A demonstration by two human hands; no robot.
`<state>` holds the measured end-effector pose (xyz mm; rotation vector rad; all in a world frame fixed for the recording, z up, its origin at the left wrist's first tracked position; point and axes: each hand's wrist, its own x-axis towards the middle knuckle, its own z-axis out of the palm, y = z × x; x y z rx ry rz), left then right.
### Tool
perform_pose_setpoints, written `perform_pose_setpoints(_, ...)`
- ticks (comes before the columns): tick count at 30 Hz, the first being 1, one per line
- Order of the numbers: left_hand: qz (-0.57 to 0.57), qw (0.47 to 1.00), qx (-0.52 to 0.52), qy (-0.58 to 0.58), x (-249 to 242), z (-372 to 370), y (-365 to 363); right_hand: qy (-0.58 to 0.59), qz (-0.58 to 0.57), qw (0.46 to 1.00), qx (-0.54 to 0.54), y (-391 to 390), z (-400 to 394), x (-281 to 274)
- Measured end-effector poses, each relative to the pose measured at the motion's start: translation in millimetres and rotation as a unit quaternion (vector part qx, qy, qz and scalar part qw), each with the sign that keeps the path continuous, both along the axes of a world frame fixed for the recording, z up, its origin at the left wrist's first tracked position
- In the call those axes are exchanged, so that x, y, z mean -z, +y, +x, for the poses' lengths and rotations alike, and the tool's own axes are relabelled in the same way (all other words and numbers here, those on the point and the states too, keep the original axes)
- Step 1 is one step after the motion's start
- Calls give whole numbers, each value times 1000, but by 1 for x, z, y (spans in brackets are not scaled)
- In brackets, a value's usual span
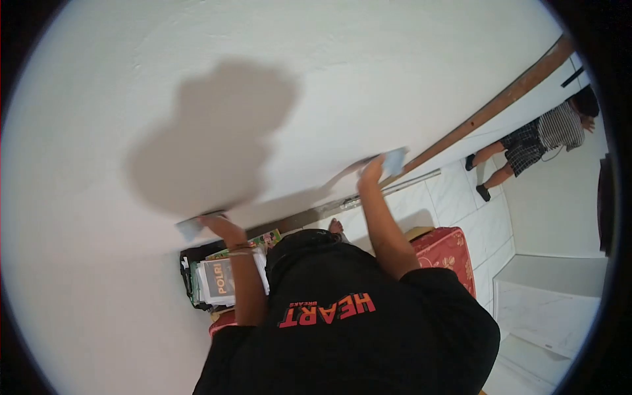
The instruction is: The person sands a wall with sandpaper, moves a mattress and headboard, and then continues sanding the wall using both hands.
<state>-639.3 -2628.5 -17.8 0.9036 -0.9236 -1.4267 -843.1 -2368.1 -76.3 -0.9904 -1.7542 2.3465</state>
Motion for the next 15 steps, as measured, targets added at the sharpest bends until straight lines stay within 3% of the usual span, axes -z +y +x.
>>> perform_pose_setpoints(1, 65, 998, 10, -16, 3, 2, 3, 66, -87, 993, 52, -20, 15, 3)
perform_pose_setpoints(2, 61, 998, 9, -13, 0, 9, -7, 68, -91, 992, 51, -17, 11, -2)
perform_pose_setpoints(4, -38, 990, -27, -133, -22, 26, -39, 100, -140, 984, 37, 17, -14, -16)
perform_pose_setpoints(5, -73, 990, -38, -113, -44, 33, -58, 151, -134, 979, 25, 42, -55, 2)
perform_pose_setpoints(6, -108, 988, -49, -96, -77, 36, -69, 182, -78, 979, 41, 42, -35, -108)
perform_pose_setpoints(8, -180, 978, -58, -86, -171, 16, -32, 302, -62, 948, 78, 37, -25, -211)
perform_pose_setpoints(10, -166, 956, -67, -231, -166, 9, -47, 357, 5, 934, 13, 17, -19, -243)
perform_pose_setpoints(11, -305, 912, -133, -238, -149, -8, -43, 331, 131, 934, 4, -7, -5, -245)
perform_pose_setpoints(12, -438, 845, -195, -238, -132, -25, -27, 395, 270, 877, -55, -27, -5, -204)
perform_pose_setpoints(13, -501, 773, -215, -325, -135, -34, 5, 499, 447, 742, 26, -60, 26, -205)
perform_pose_setpoints(14, -555, 688, -231, -407, -137, -40, 28, 584, 491, 636, -115, -67, 52, -199)
perform_pose_setpoints(15, -554, 688, -234, -406, -123, -36, 28, 562, 569, 567, -197, -79, 69, -164)
